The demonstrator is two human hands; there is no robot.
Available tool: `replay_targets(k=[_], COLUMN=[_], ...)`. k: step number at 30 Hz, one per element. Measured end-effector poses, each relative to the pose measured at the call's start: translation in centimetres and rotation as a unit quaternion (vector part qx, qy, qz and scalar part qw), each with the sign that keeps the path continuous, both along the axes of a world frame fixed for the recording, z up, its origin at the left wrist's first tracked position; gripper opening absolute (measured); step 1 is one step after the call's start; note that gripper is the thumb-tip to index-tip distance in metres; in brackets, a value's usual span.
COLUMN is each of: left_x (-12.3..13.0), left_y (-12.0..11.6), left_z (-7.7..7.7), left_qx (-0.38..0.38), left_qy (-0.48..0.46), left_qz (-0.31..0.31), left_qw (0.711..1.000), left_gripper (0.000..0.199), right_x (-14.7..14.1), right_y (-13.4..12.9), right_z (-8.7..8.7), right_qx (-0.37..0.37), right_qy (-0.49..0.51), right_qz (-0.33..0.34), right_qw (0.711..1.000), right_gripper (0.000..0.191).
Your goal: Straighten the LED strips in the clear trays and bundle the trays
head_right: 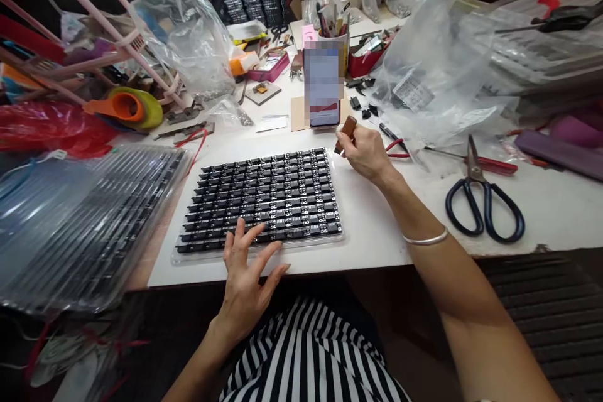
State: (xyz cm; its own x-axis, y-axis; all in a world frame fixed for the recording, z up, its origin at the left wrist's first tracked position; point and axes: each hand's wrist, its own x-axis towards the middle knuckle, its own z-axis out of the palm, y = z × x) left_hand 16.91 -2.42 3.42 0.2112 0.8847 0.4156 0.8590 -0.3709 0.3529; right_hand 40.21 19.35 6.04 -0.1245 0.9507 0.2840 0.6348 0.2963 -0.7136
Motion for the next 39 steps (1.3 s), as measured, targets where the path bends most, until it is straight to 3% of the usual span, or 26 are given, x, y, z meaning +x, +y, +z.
replay_targets(k=[8, 13, 19, 28, 33, 39], left_x=[3.2, 6.5, 8.0, 5.2, 1.8, -1.4], left_y=[0.8, 2.0, 2.6, 0.6, -1.8, -3.0], left_z=[0.7, 0.7, 0.3, 1.2, 1.5, 1.2], left_qx=[0.005, 0.002, -0.014, -0.007, 0.001, -0.004], left_qy=[0.005, 0.068, 0.083, -0.004, -0.050, -0.038], left_qz=[-0.050, -0.131, -0.139, -0.150, -0.079, 0.044], left_qw=[0.999, 0.989, 0.987, 0.989, 0.996, 0.998], left_gripper=[0.029, 0.051, 0.054, 0.044, 0.037, 0.034], right_x=[-0.2, -0.4, -0.4, -0.6, -0.8, -0.3], right_y=[-0.4, -0.5, -0.5, -0.8, -0.9, -0.4], right_z=[0.8, 0.9, 0.6, 1.0, 1.1, 0.0], right_qx=[0.004, 0.000, -0.003, -0.041, -0.072, -0.093], right_qy=[-0.035, -0.054, -0.082, -0.108, -0.121, -0.106], right_qz=[-0.011, 0.001, 0.012, -0.012, -0.020, -0.026], right_qw=[0.999, 0.999, 0.997, 0.993, 0.990, 0.990], right_gripper=[0.024, 0.025, 0.024, 0.022, 0.021, 0.020])
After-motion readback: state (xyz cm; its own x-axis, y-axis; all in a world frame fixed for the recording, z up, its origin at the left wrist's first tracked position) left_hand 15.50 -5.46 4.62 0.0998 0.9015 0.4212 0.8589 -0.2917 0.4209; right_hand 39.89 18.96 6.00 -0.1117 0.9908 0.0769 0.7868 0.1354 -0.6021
